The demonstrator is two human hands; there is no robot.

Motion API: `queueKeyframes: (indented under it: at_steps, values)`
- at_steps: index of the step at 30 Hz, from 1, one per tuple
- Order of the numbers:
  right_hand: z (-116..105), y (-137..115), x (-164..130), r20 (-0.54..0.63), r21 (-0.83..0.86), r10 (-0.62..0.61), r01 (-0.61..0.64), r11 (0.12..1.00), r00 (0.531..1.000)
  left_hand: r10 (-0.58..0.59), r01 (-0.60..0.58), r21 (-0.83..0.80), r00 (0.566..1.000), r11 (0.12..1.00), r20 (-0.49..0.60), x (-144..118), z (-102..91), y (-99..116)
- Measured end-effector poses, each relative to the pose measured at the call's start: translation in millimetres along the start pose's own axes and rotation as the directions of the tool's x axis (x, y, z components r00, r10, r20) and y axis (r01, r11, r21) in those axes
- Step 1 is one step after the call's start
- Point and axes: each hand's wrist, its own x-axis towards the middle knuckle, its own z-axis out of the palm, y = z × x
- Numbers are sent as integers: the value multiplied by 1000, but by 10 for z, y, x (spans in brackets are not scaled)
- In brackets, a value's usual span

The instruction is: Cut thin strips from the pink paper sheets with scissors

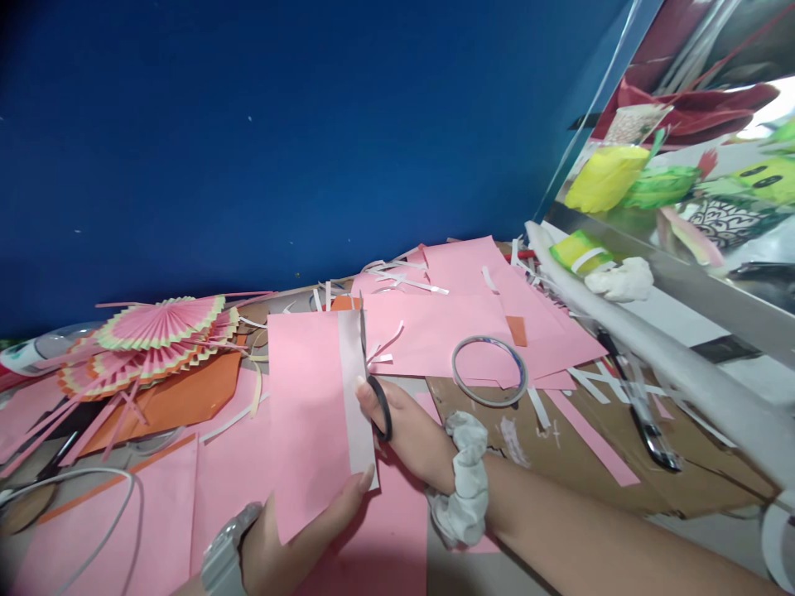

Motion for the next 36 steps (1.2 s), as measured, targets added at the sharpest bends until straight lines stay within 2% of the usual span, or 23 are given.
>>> queueKeyframes:
  at_steps: [4,11,18,24,36]
  values:
    - [5,0,4,-20,53,9,-8,999,1000,-10,10,-3,1000,1000,-9,12,20,17]
    - [-2,-10,-1,-41,-4,13,-13,1000,999,-50,49,-9,998,999,-34,12,14,6]
    - [6,-13,11,-32,3,-23,23,1000,999,-15,15,3,999,1000,-35,6,26,23]
    - [-3,-4,7,-32,11,17,-16,1000,999,-102,103,36,994,994,-27,-3,5,-59]
    - [-21,-12,13,-27,20,28,-27,999,999,-93,93,19,995,995,-27,14,16,-21]
